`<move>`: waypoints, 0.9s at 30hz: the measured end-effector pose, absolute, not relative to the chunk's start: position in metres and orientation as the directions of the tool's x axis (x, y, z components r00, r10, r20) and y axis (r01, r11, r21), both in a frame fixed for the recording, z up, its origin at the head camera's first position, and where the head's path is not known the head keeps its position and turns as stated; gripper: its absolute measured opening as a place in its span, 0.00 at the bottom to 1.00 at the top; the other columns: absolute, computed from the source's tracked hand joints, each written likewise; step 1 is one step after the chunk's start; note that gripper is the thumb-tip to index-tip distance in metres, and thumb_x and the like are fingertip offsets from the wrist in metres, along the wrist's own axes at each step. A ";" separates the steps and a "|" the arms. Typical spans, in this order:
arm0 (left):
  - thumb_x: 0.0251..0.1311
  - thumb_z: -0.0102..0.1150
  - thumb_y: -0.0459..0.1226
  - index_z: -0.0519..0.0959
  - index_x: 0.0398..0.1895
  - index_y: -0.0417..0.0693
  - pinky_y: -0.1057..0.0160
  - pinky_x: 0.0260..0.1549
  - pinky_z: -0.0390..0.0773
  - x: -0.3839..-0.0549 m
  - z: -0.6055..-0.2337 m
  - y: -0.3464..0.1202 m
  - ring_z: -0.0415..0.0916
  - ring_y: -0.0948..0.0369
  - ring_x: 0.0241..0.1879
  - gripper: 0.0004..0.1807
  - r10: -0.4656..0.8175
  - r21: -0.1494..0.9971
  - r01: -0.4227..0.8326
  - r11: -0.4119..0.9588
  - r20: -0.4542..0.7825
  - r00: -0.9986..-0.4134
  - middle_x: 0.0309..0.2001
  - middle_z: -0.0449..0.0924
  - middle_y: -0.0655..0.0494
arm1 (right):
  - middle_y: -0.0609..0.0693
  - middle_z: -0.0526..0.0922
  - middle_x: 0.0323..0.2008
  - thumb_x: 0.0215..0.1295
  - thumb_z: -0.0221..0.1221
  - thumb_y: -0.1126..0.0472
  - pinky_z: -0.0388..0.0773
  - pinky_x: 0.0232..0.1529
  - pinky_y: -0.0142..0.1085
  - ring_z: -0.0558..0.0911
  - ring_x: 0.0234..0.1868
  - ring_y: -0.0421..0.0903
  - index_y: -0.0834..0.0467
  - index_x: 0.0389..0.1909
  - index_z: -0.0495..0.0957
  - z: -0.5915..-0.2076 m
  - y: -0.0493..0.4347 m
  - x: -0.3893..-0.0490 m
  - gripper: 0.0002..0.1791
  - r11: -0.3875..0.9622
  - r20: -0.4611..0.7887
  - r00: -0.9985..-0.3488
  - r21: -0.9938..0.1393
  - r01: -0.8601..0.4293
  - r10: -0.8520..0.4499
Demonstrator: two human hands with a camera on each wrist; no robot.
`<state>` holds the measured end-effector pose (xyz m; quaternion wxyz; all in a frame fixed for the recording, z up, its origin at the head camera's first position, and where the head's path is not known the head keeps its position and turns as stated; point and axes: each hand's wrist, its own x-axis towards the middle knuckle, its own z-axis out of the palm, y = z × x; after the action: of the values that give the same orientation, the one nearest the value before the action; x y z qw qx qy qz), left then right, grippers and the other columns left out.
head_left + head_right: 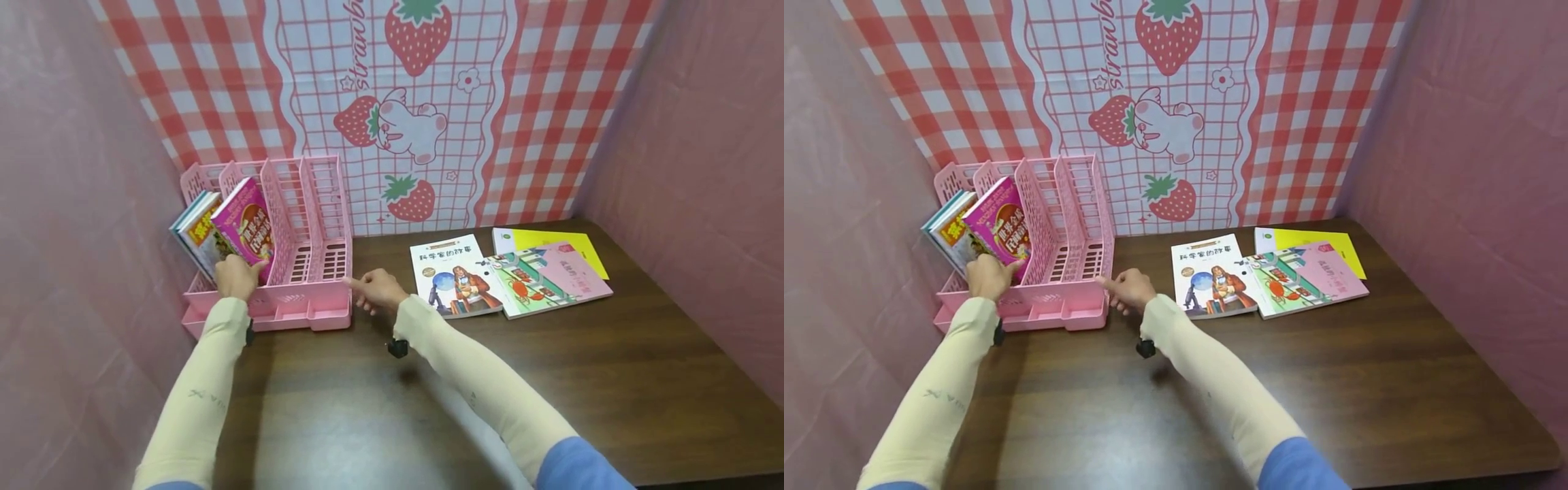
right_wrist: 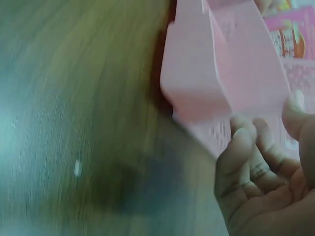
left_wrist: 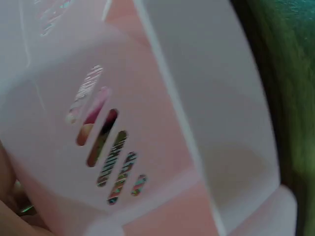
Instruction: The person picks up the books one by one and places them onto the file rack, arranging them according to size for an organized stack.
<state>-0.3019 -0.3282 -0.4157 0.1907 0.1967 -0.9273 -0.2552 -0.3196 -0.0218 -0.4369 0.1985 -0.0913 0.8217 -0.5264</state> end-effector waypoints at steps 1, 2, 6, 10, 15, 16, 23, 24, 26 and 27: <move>0.65 0.68 0.51 0.81 0.29 0.23 0.37 0.52 0.75 -0.302 -0.416 -0.327 0.78 0.28 0.46 0.32 -0.473 0.564 -0.265 0.782 0.261 -0.841 0.40 0.80 0.19 | 0.56 0.85 0.25 0.70 0.63 0.41 0.77 0.18 0.33 0.75 0.16 0.41 0.70 0.42 0.82 -0.438 -0.016 -0.321 0.31 0.454 -0.231 -0.905 -0.890 0.048 -0.357; 0.67 0.66 0.52 0.81 0.24 0.27 0.37 0.52 0.75 -0.301 -0.416 -0.326 0.78 0.28 0.46 0.32 -0.482 0.578 -0.262 0.773 0.267 -0.834 0.39 0.81 0.21 | 0.56 0.85 0.25 0.70 0.63 0.40 0.77 0.18 0.33 0.75 0.17 0.41 0.70 0.42 0.81 -0.439 -0.009 -0.324 0.32 0.476 -0.229 -0.907 -0.879 0.036 -0.353; 0.72 0.60 0.51 0.78 0.16 0.36 0.38 0.53 0.75 -0.298 -0.415 -0.317 0.79 0.31 0.45 0.31 -0.478 0.626 -0.198 0.754 0.316 -0.820 0.34 0.84 0.28 | 0.56 0.86 0.26 0.70 0.63 0.41 0.79 0.21 0.36 0.76 0.19 0.43 0.69 0.41 0.81 -0.442 0.023 -0.334 0.30 0.551 -0.218 -0.925 -0.835 0.011 -0.312; 0.75 0.55 0.48 0.84 0.27 0.34 0.38 0.51 0.74 -0.294 -0.418 -0.304 0.79 0.31 0.45 0.27 -0.444 0.616 -0.112 0.779 0.417 -0.793 0.34 0.85 0.32 | 0.58 0.86 0.29 0.73 0.61 0.43 0.81 0.24 0.37 0.78 0.21 0.45 0.67 0.40 0.81 -0.437 0.057 -0.344 0.26 0.643 -0.187 -0.944 -0.765 -0.034 -0.273; 0.72 0.60 0.42 0.85 0.36 0.35 0.41 0.47 0.75 -0.294 -0.422 -0.282 0.80 0.37 0.38 0.17 -0.338 0.607 0.092 0.789 0.555 -0.761 0.34 0.85 0.36 | 0.56 0.85 0.29 0.74 0.59 0.45 0.81 0.30 0.41 0.81 0.25 0.48 0.63 0.39 0.82 -0.429 0.107 -0.352 0.22 0.815 -0.117 -0.970 -0.570 -0.109 -0.212; 0.71 0.62 0.41 0.85 0.36 0.35 0.43 0.47 0.75 -0.294 -0.423 -0.276 0.80 0.40 0.36 0.15 -0.304 0.608 0.144 0.781 0.571 -0.763 0.33 0.85 0.37 | 0.55 0.84 0.28 0.74 0.59 0.45 0.80 0.31 0.43 0.81 0.25 0.49 0.62 0.37 0.81 -0.429 0.118 -0.353 0.22 0.843 -0.112 -0.976 -0.529 -0.100 -0.186; 0.67 0.68 0.38 0.87 0.43 0.37 0.66 0.34 0.77 -0.292 -0.422 -0.229 0.80 0.56 0.31 0.11 -0.093 0.725 0.362 0.586 0.504 -0.859 0.35 0.87 0.44 | 0.56 0.78 0.24 0.70 0.61 0.42 0.74 0.27 0.46 0.75 0.25 0.51 0.63 0.27 0.78 -0.434 0.199 -0.362 0.26 0.931 -0.129 -0.992 -0.364 0.030 -0.019; 0.67 0.68 0.37 0.87 0.44 0.37 0.68 0.33 0.76 -0.292 -0.422 -0.223 0.79 0.57 0.32 0.11 -0.066 0.745 0.376 0.551 0.488 -0.870 0.36 0.87 0.44 | 0.55 0.76 0.22 0.70 0.62 0.41 0.72 0.25 0.44 0.73 0.24 0.50 0.62 0.26 0.77 -0.435 0.209 -0.362 0.27 0.935 -0.145 -0.989 -0.352 0.043 -0.010; 0.67 0.67 0.36 0.86 0.45 0.37 0.71 0.35 0.77 -0.292 -0.423 -0.212 0.80 0.59 0.34 0.11 -0.015 0.778 0.397 0.488 0.462 -0.887 0.38 0.87 0.44 | 0.51 0.71 0.18 0.69 0.61 0.38 0.68 0.22 0.40 0.70 0.20 0.47 0.60 0.22 0.73 -0.436 0.224 -0.361 0.30 0.936 -0.194 -0.981 -0.346 0.069 0.001; 0.67 0.67 0.36 0.86 0.46 0.37 0.71 0.36 0.77 -0.292 -0.424 -0.207 0.80 0.60 0.35 0.11 0.006 0.788 0.404 0.465 0.454 -0.891 0.39 0.88 0.44 | 0.50 0.69 0.16 0.69 0.60 0.36 0.66 0.21 0.38 0.69 0.18 0.45 0.59 0.19 0.70 -0.436 0.229 -0.360 0.32 0.933 -0.232 -0.973 -0.351 0.080 -0.004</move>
<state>-0.2924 -0.2073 -0.4240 0.1981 -0.1231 -0.8327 -0.5022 -0.3604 0.2290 -0.4361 0.1153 0.0196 0.9763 -0.1819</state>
